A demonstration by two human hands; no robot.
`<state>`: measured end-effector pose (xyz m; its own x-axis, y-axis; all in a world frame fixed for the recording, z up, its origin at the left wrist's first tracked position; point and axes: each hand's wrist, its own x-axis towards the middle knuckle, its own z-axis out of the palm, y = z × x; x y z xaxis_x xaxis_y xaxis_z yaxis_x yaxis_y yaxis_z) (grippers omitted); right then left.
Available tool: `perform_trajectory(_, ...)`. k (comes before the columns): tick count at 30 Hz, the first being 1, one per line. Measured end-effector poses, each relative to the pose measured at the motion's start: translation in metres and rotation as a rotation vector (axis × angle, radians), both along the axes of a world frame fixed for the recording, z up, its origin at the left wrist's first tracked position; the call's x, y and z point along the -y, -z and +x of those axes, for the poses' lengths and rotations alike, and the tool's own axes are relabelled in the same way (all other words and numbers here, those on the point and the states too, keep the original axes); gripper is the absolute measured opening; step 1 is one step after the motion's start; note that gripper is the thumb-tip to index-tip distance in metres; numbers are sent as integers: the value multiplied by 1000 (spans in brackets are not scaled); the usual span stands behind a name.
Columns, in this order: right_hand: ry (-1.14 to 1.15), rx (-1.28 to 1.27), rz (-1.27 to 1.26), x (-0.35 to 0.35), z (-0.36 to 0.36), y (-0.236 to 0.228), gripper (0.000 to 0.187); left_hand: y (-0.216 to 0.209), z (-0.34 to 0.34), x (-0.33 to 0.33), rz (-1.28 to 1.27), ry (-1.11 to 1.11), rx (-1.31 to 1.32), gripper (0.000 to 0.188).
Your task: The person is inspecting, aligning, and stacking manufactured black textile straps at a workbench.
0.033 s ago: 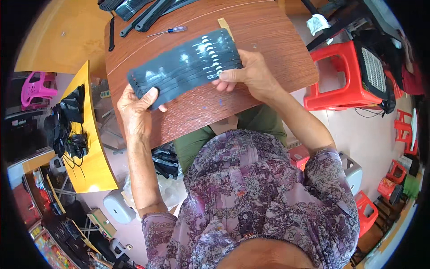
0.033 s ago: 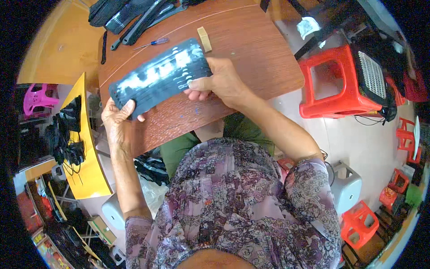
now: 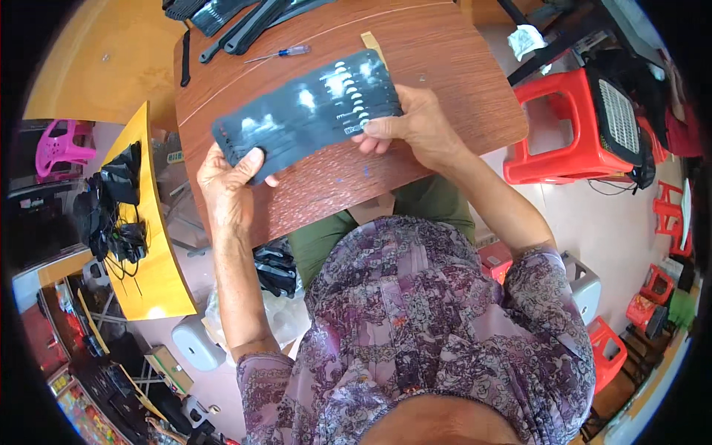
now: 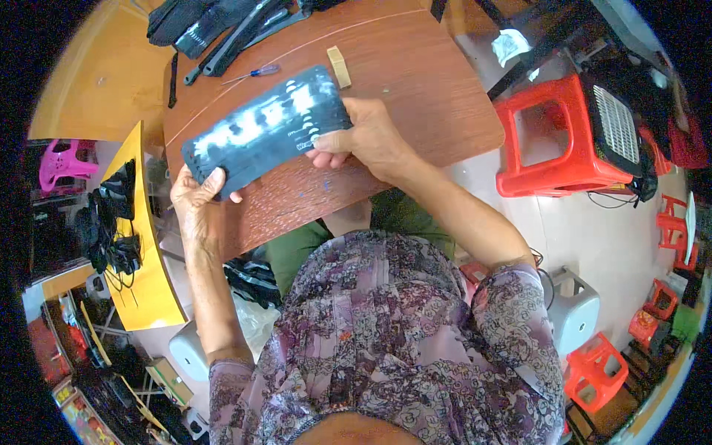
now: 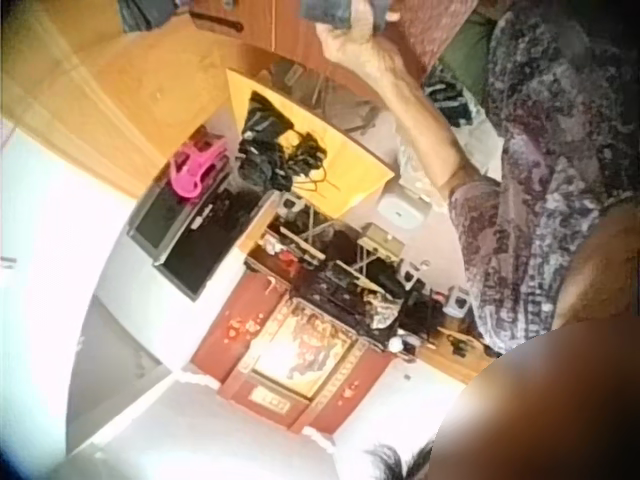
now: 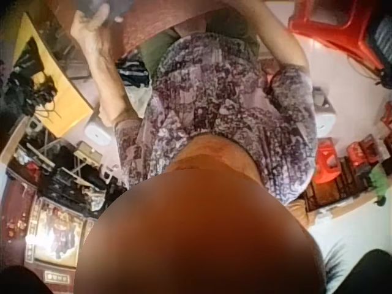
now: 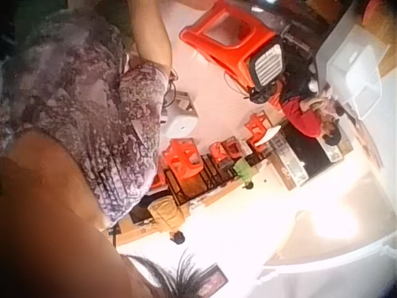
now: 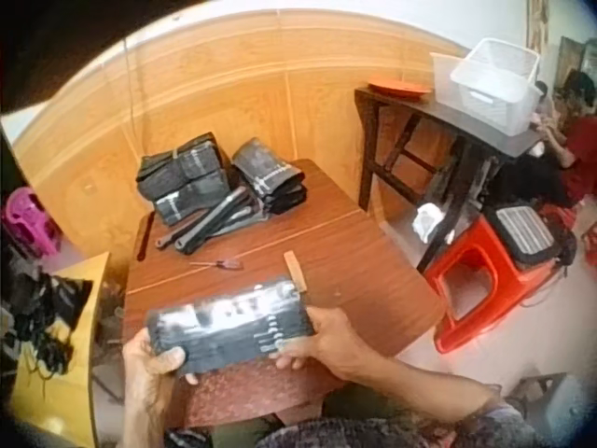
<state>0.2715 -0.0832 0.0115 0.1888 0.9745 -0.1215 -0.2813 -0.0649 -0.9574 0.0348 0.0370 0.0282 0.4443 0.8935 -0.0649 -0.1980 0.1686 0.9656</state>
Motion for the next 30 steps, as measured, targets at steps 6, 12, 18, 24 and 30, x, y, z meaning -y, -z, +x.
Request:
perform_trajectory(6,-14,-40,-42,5,-2,9,17,6,0,11,57,-13,-6,33)
perform_trajectory(12,27,-43,-7,5,-8,19,15,13,-7,9,72,19,-23,40)
perform_trajectory(18,63,-62,25,8,-13,24,11,13,-6,13,35,-13,26,34)
perform_trajectory(24,84,-86,13,12,-19,24,11,17,-15,17,-16,0,73,35)
perform_trajectory(30,155,-178,38,9,-38,18,11,33,-5,30,-127,90,471,36)
